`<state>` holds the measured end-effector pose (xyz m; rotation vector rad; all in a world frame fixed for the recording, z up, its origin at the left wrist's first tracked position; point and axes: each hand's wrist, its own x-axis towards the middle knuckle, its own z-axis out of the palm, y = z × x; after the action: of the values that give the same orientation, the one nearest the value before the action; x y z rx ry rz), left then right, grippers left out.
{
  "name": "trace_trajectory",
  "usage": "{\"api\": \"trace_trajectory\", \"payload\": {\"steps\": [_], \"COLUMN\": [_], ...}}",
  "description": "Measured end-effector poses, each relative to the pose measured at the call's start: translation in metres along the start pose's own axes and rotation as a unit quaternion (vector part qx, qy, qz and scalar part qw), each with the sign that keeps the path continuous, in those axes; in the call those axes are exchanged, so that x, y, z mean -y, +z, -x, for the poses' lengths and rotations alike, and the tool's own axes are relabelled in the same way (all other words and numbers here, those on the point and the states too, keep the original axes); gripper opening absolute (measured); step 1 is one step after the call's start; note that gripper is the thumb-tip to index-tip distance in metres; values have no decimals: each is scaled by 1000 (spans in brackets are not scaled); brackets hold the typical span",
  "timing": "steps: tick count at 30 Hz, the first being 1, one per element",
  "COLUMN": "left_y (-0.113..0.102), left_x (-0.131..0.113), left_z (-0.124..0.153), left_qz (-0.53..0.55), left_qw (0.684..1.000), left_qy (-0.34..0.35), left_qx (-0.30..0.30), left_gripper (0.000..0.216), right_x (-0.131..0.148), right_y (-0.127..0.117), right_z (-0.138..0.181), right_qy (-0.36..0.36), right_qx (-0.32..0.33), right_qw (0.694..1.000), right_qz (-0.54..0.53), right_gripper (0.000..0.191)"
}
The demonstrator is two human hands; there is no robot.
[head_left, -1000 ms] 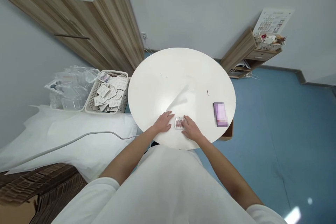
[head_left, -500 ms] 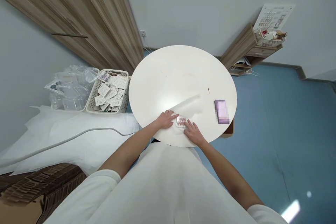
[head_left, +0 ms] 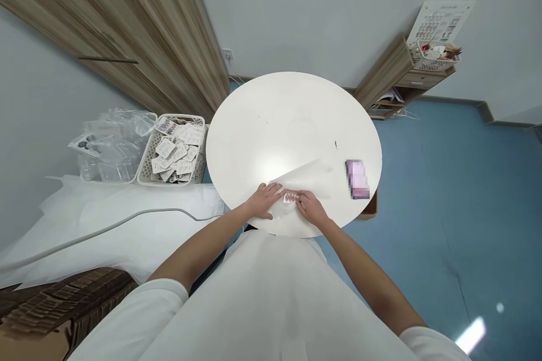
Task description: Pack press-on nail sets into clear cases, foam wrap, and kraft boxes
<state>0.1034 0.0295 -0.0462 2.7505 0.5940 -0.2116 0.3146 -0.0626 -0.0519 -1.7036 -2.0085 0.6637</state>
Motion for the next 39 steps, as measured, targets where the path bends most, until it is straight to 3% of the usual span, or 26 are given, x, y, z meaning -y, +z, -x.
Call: {"api": "trace_trajectory", "payload": {"steps": [4,11,16,21,25,28,34,39], "left_y": [8,19,27,36,41,42,34,28], "left_x": [-11,-9,-5,-12,-21,-25,-26,-26], "left_z": [-4,-11,-10,-9,-3,2,-6,-20], "left_qz": [21,70,126,176,234,262,305,258], "left_qw": [998,993,988,981,964,952,909,899], "left_qy": [20,34,28,4,-66,-122,-247,-329], "left_qx": [-57,-91,-80,-87,-103,-103,-140,-133], "left_gripper": [62,63,52,52,41,29,30,21], "right_x": [-5,-3,-3,-5,-7,-10,-13,-12], "right_y": [6,0,5,6,3,2,-1,4], "right_z": [6,5,13,24,27,26,12,-6], "right_qy": [10,44,40,24,7,50,143,197], "right_qx": [-32,-24,7,67,91,64,-17,-20], "right_qw": [998,996,999,997,994,996,989,980], "right_qz": [-60,-71,-21,19,55,46,-5,36], "right_gripper": [14,17,15,55,41,23,25,31]}}
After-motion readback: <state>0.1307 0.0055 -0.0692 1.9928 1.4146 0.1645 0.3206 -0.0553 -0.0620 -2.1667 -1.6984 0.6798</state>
